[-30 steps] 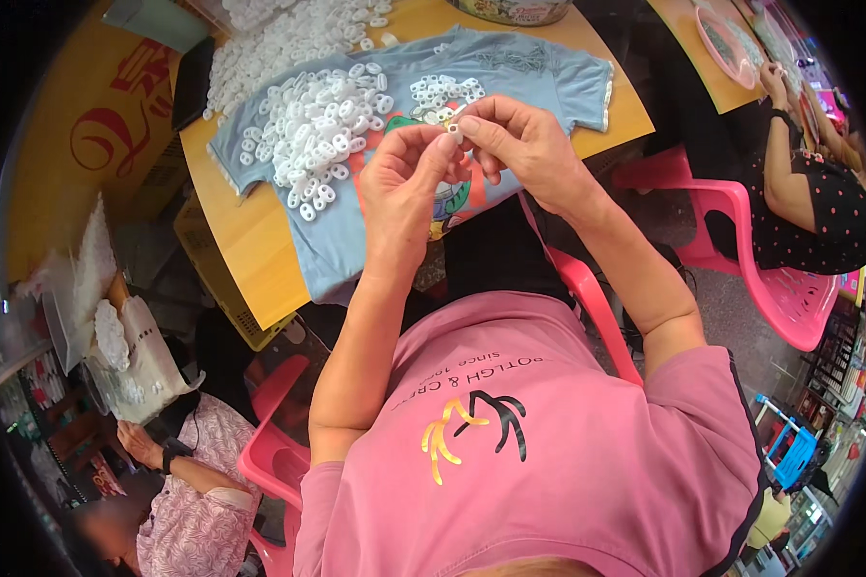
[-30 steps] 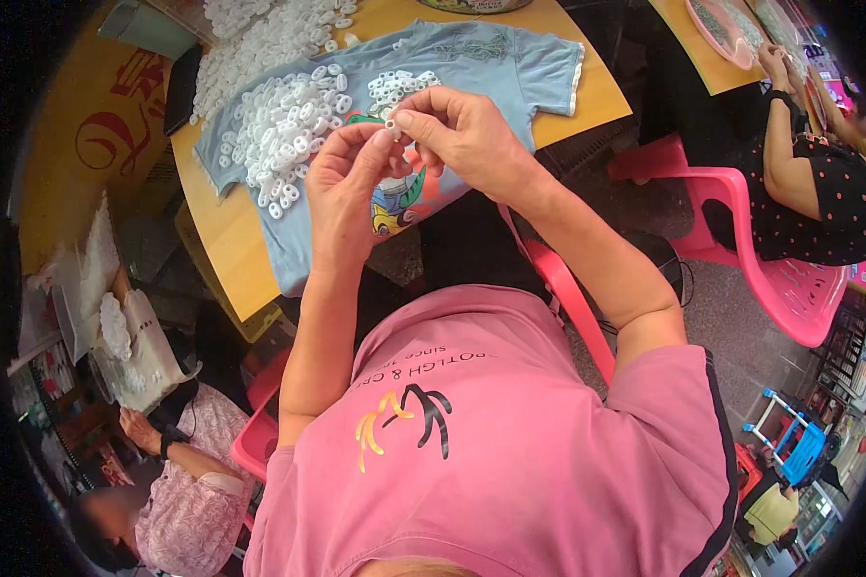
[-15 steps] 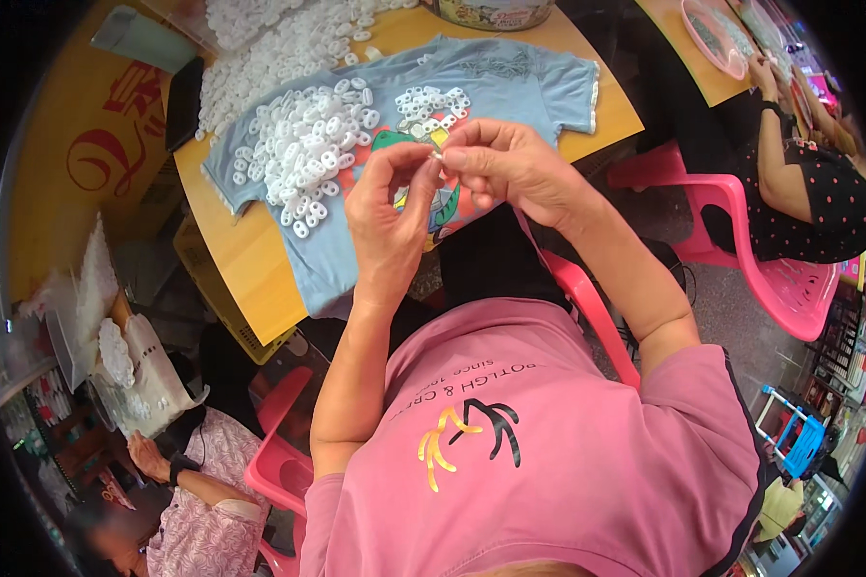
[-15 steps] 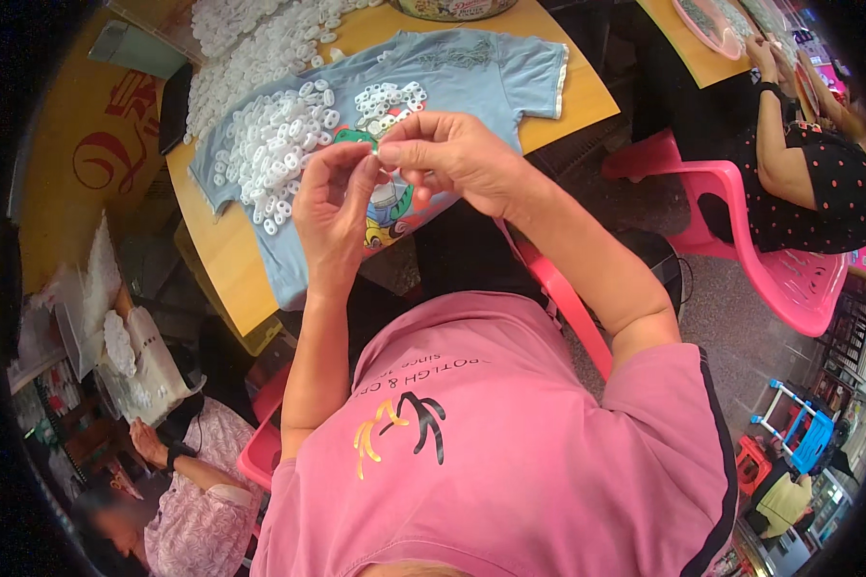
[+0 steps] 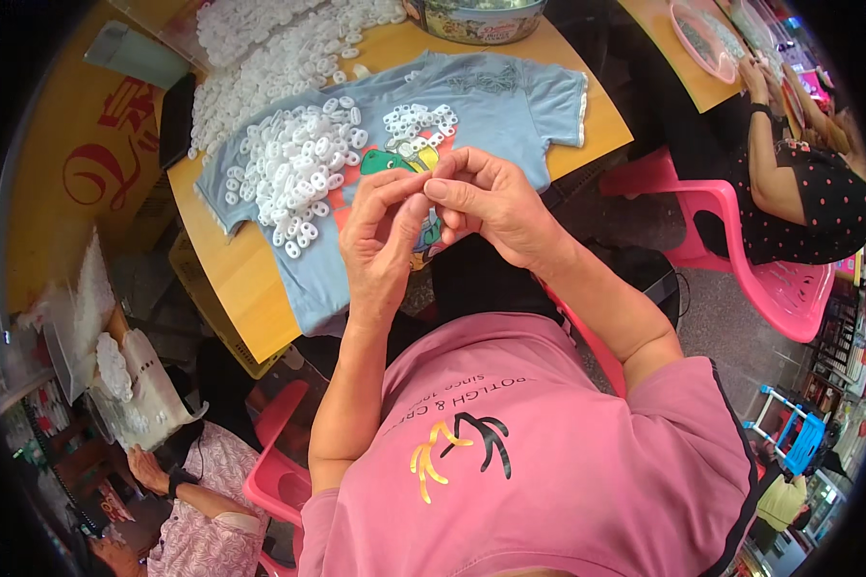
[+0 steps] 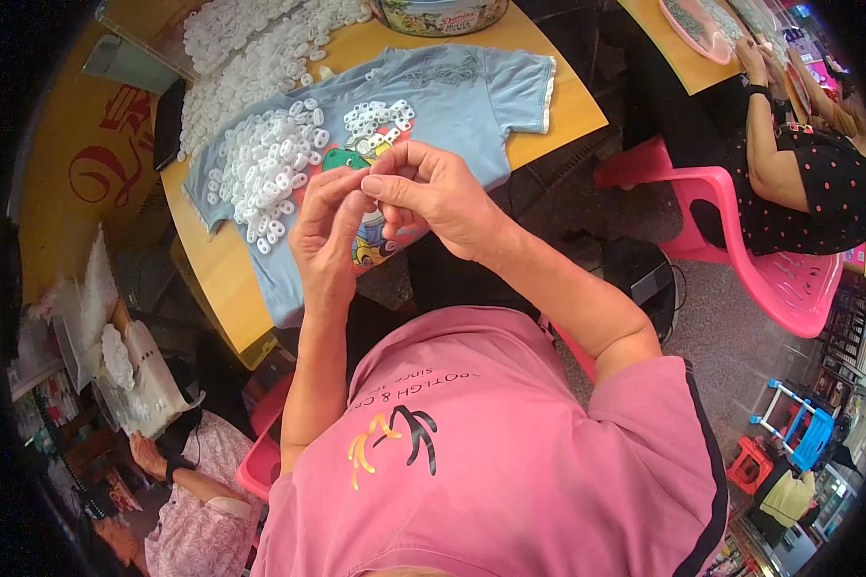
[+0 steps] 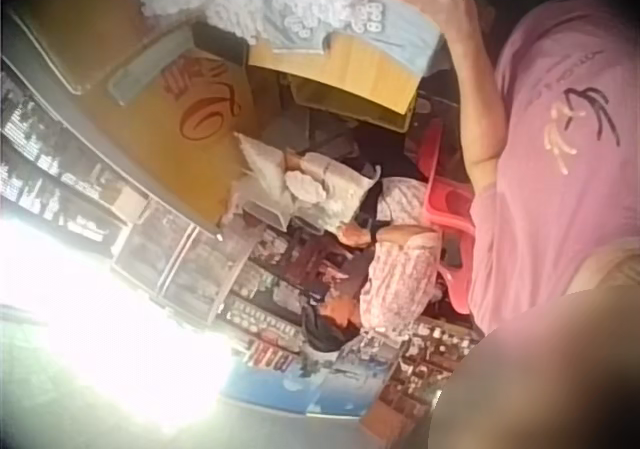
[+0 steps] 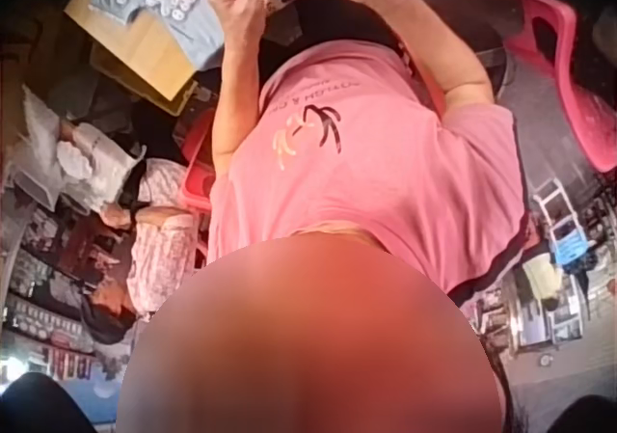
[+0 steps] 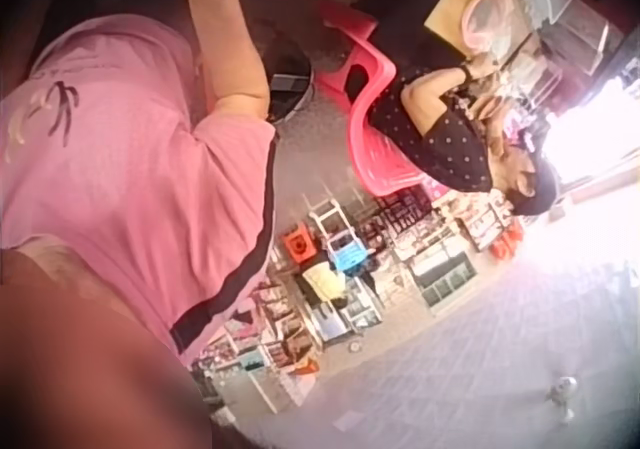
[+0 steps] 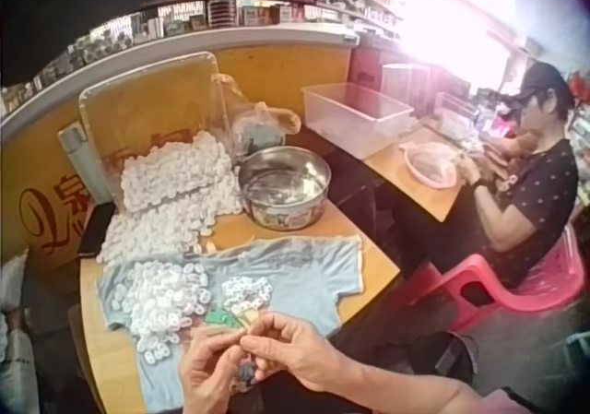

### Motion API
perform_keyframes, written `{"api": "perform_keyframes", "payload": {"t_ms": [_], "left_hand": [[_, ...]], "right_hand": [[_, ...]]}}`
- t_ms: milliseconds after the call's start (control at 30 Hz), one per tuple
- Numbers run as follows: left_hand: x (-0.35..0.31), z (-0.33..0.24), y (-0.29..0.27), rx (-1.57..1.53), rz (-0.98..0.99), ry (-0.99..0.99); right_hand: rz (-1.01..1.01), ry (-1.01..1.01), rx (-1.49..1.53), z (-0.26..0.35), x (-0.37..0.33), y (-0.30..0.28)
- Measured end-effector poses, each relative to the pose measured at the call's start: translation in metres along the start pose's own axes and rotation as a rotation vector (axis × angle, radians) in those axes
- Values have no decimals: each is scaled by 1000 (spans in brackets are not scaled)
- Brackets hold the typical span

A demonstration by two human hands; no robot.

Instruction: Attaching white plastic rings to colorful fabric garment accessories at a manual workstation.

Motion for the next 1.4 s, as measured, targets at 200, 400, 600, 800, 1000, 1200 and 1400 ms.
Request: {"api": "perform_keyframes", "payload": {"t_ms": [200,400,600,800,1000,1200,1400], "left_hand": [[1,20,0,-263,-58,-236],[1,35,6,-448,-82,-336],[4,33,23,-476,13,-402],[8,36,24,-376,-39,-411],[7,30,17,-219,-57,-291],[3,30,12,-157,-66,-263],[3,39,12,-50,2,-254]], "right_hand": [[29,-63,-256,9,-2,0],[30,-360,-688,26,-7,-5],[-56,-244,-478,31,-7,-18],[-66,-285,-560,34,-7,-25],[28,-369,-787,47,3,-23],[-77,-508,-1289,90,31,-52],[-48,-614,-1624,99,51,-62]]}}
Point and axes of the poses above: each hand's wrist, its own x-axis towards the middle knuckle, its own y-axis out of the palm, z = x × y, the point moved 8 cm from there along x, towards the middle knuckle, and after that the axes turned 9 degrees about -y, right-handed, at the moved point
